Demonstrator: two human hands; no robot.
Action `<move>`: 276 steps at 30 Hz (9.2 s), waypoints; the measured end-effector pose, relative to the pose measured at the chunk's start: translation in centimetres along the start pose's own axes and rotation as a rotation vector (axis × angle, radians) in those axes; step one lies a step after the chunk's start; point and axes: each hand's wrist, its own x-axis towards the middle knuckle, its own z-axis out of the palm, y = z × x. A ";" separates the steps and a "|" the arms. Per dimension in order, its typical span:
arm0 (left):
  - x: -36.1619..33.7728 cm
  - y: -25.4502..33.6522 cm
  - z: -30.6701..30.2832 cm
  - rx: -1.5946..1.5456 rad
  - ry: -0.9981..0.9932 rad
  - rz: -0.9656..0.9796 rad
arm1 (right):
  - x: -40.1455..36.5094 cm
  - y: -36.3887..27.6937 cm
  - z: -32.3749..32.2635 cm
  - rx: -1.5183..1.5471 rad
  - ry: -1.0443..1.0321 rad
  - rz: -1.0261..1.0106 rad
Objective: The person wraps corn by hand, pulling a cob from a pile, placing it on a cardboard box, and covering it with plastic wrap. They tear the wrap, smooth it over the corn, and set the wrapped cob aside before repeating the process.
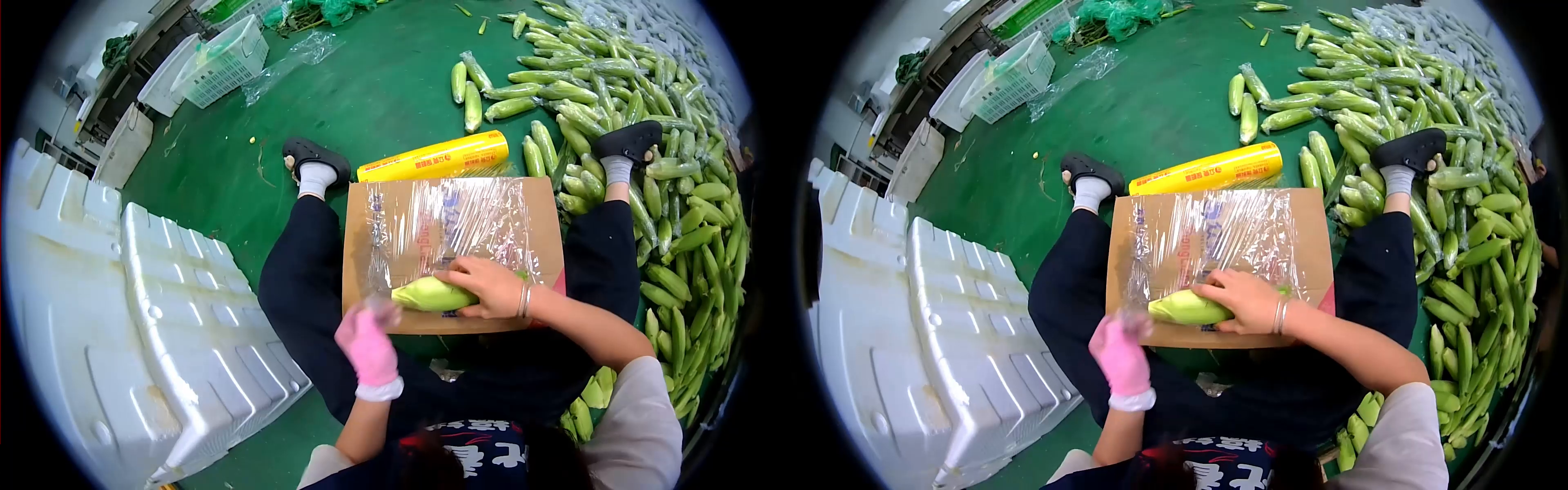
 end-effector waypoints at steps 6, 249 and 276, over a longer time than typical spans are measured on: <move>5.0 -3.0 4.7 1.108 -0.814 1.020 | -3.5 -2.8 -0.9 -0.272 0.448 0.177; 6.1 -1.5 4.3 1.205 -1.310 0.994 | -16.8 -3.1 2.6 0.117 1.016 0.746; 4.9 -3.0 6.3 0.862 -1.461 0.598 | 1.8 5.9 1.3 0.645 -0.473 0.383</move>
